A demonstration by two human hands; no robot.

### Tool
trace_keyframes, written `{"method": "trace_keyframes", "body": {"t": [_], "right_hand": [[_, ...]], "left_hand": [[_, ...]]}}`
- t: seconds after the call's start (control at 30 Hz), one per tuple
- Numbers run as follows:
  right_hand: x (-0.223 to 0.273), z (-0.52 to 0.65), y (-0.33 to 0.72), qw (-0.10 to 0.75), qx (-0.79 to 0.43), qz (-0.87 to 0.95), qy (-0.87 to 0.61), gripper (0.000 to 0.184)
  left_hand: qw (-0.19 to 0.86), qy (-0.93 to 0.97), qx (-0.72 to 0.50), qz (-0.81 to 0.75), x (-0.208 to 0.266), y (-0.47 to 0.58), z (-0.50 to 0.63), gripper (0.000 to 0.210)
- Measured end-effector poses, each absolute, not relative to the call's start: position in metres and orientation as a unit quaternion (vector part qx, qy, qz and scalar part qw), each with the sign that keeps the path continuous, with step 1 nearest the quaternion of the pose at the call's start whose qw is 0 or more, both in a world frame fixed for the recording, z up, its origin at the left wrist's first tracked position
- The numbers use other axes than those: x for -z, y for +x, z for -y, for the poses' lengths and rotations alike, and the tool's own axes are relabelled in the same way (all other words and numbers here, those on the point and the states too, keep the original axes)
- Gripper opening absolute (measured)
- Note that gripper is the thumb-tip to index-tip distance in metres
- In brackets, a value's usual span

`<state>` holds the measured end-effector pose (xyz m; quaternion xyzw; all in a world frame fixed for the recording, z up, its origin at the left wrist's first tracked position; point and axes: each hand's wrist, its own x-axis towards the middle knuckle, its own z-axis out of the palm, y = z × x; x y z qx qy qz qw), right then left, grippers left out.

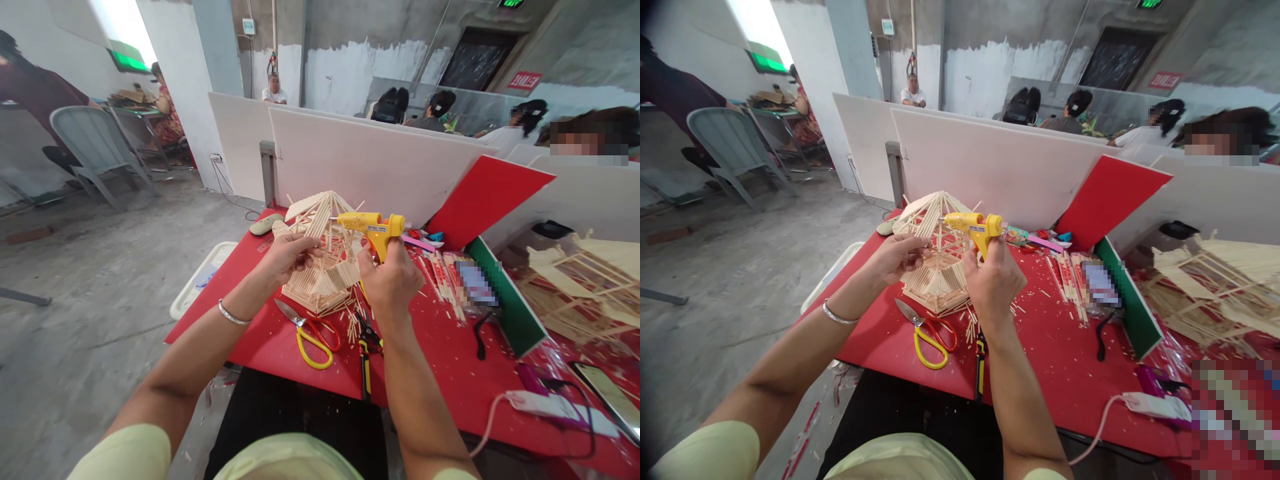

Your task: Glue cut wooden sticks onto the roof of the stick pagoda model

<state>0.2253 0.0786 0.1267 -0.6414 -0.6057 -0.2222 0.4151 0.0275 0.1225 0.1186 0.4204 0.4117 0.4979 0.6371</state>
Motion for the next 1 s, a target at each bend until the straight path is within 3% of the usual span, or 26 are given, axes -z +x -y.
{"method": "trace_keyframes", "body": {"t": [1.0], "right_hand": [[-0.1283, -0.0761, 0.2257, 0.398, 0.182, 0.611, -0.660, 0.040]], "left_hand": [[0.629, 0.428, -0.501, -0.413, -0.1170, 0.0268, -0.1254, 0.021]]}}
